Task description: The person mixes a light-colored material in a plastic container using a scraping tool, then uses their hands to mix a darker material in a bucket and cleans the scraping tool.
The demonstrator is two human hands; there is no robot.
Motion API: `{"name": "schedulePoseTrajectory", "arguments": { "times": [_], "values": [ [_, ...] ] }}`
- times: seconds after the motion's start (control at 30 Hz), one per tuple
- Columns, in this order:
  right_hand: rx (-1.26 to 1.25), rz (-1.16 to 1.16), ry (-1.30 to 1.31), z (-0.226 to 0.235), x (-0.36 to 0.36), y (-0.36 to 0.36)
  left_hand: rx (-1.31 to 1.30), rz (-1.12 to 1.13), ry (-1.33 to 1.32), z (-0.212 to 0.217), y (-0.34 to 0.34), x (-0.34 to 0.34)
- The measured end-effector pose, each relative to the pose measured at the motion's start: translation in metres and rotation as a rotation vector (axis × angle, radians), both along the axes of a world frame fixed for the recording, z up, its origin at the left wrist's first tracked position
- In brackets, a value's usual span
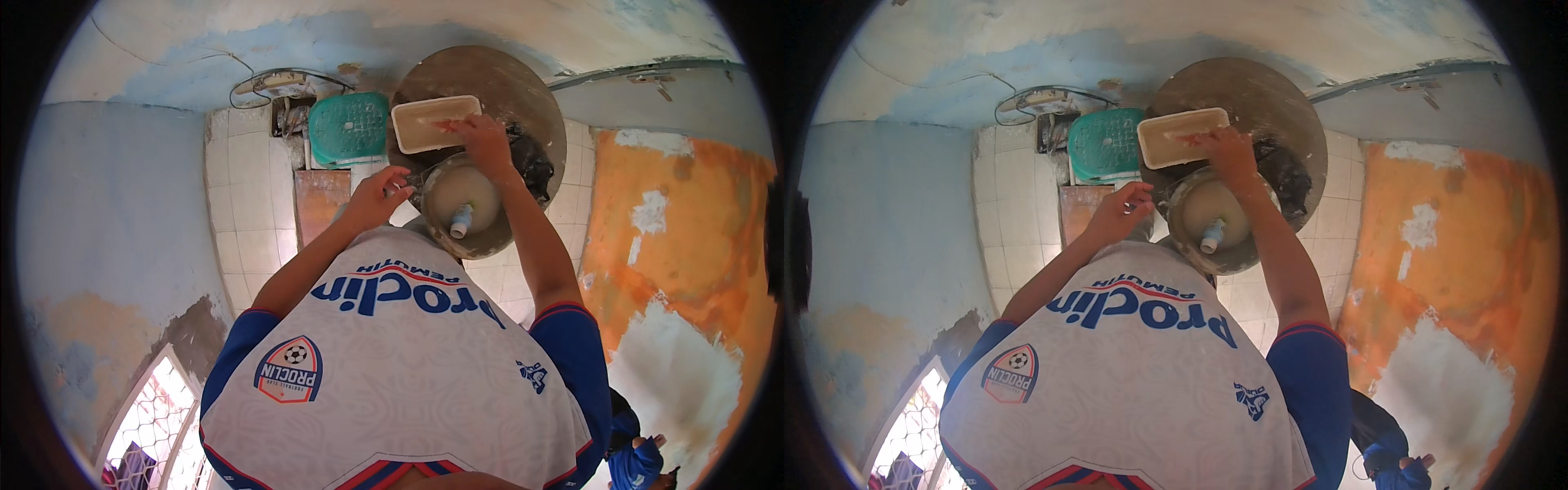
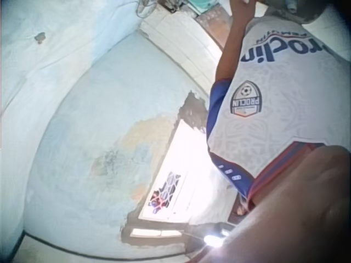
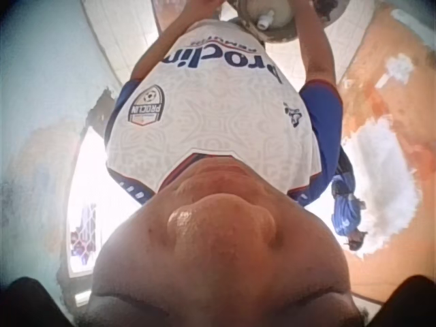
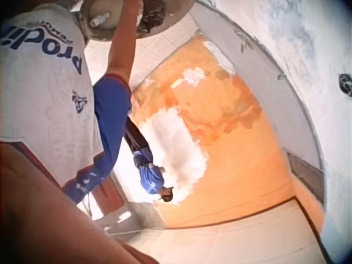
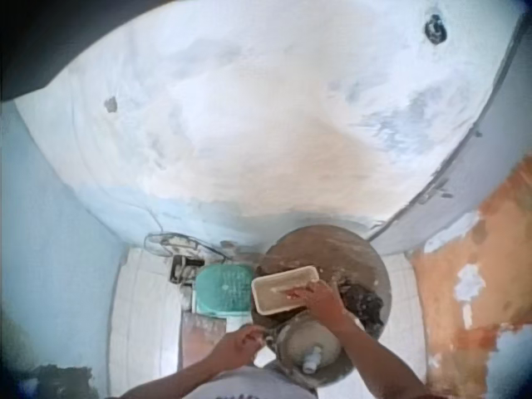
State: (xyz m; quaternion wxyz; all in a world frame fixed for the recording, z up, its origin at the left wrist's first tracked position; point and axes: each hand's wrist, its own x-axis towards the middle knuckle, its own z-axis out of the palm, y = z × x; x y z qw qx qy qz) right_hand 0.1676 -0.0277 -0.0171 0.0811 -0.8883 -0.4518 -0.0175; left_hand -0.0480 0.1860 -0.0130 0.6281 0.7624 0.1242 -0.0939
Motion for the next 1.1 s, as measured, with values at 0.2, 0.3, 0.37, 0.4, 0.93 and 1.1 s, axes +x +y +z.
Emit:
{"name": "schedulePoseTrajectory", "arguments": {
  "times": [0.2, 0.3, 0.37, 0.4, 0.93, 1.1],
  "values": [
    [0.114, -0.038, -0.037, -0.022, -0.016, -0.012, 0.058, -0.027, -0.078, 0.008, -0.038, 0.001],
    [0.147, -0.035, -0.024, -0.019, -0.019, -0.017, 0.14, 0.026, -0.138, 0.006, -0.055, -0.006],
    [0.236, -0.048, 0.005, -0.013, -0.018, -0.02, 0.154, 0.058, -0.075, 0.01, -0.062, -0.009],
    [0.321, -0.065, 0.023, -0.007, -0.017, -0.02, 0.164, 0.076, -0.077, 0.01, -0.066, -0.011],
    [0.687, -0.083, 0.395, -0.024, 0.002, -0.041, 0.179, 0.369, 0.028, 0.034, -0.146, -0.051],
    [0.729, -0.122, 0.409, -0.024, 0.012, -0.04, 0.188, 0.491, 0.013, 0.024, -0.162, -0.066]
  ]
}}
